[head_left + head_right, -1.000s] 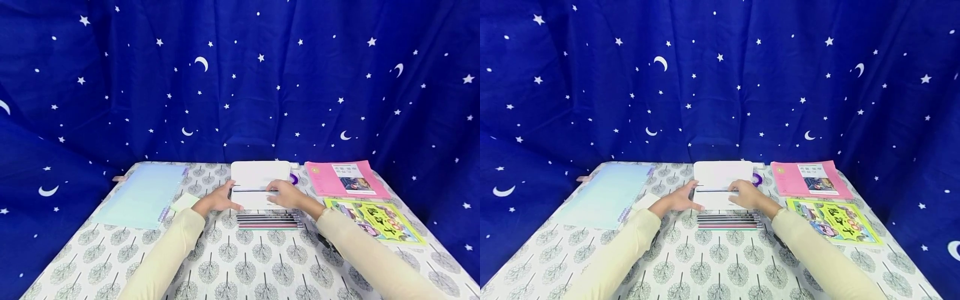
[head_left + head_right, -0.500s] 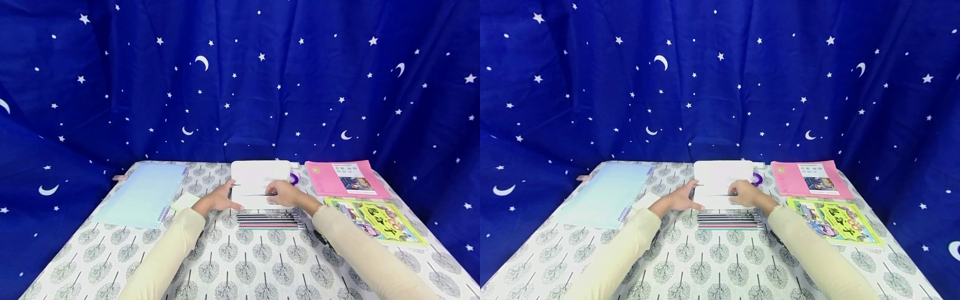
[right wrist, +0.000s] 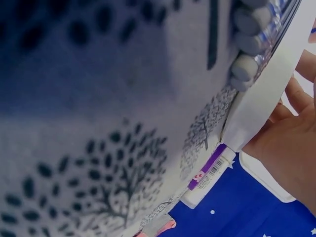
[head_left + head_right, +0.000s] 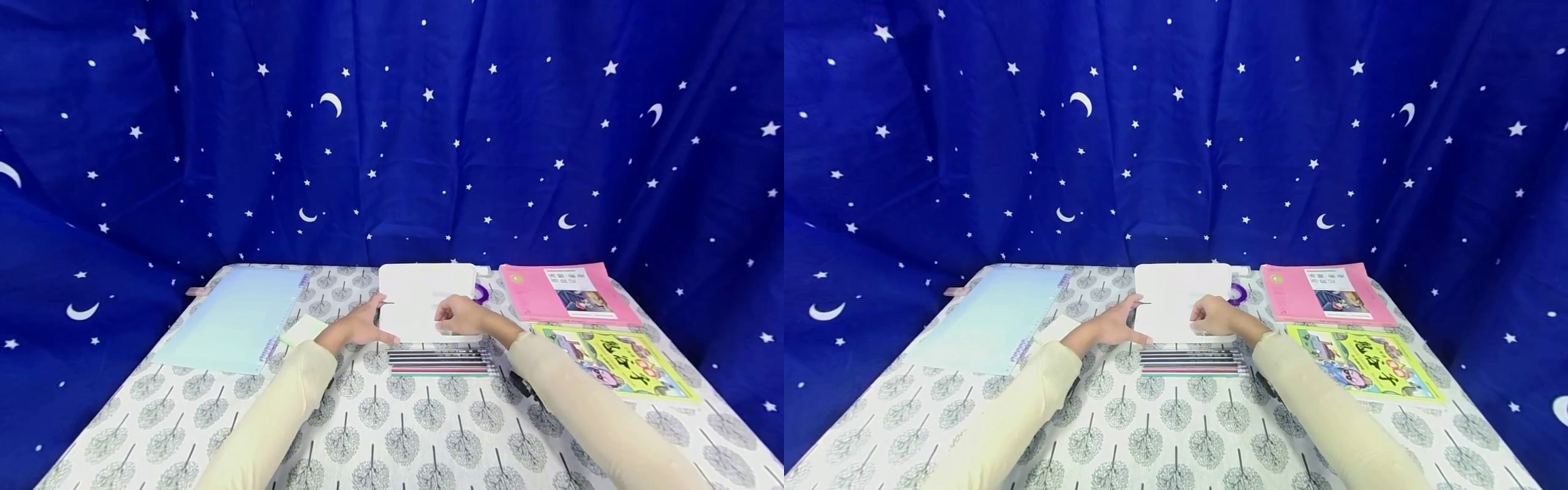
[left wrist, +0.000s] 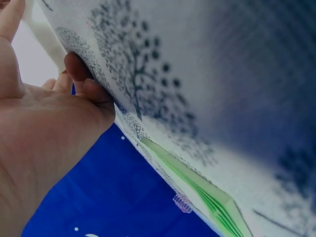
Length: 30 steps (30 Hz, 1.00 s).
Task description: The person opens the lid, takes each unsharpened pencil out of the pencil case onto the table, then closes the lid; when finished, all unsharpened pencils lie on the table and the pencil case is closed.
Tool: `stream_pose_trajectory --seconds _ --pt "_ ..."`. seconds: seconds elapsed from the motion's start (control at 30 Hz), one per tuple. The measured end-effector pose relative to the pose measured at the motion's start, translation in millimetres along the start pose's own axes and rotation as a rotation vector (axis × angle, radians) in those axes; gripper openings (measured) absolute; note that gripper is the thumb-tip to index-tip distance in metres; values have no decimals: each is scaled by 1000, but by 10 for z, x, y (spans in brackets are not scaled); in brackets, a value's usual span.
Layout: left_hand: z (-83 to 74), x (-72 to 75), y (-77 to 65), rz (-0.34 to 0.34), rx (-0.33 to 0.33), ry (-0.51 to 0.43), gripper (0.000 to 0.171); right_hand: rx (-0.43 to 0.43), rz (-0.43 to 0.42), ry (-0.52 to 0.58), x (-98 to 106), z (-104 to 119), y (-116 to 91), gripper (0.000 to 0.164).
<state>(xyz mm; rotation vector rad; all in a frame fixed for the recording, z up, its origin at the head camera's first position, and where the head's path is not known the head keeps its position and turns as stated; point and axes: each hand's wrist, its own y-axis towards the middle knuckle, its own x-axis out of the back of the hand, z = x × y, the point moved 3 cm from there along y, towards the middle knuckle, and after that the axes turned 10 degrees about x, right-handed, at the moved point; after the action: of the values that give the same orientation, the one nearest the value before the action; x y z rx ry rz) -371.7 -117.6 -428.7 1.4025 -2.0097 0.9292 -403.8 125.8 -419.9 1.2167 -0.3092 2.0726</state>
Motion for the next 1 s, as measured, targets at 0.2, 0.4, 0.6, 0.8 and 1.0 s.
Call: stream_pose_trajectory --seconds 0.2,0.4,0.6,0.8,1.0 --pt "9 -8 2 6 19 -9 115 20 18 70 26 -31 -3 5" --pt "9 1 10 1 19 -16 116 56 18 154 56 -30 0 7" --pt "5 -10 7 2 -1 -8 115 96 -48 137 91 -1 -85 7" --pt "0 5 2 -15 -11 -5 116 63 -120 149 176 87 -253 9" --pt "-8 4 -8 -9 -17 -3 114 69 -110 150 228 250 -463 11"
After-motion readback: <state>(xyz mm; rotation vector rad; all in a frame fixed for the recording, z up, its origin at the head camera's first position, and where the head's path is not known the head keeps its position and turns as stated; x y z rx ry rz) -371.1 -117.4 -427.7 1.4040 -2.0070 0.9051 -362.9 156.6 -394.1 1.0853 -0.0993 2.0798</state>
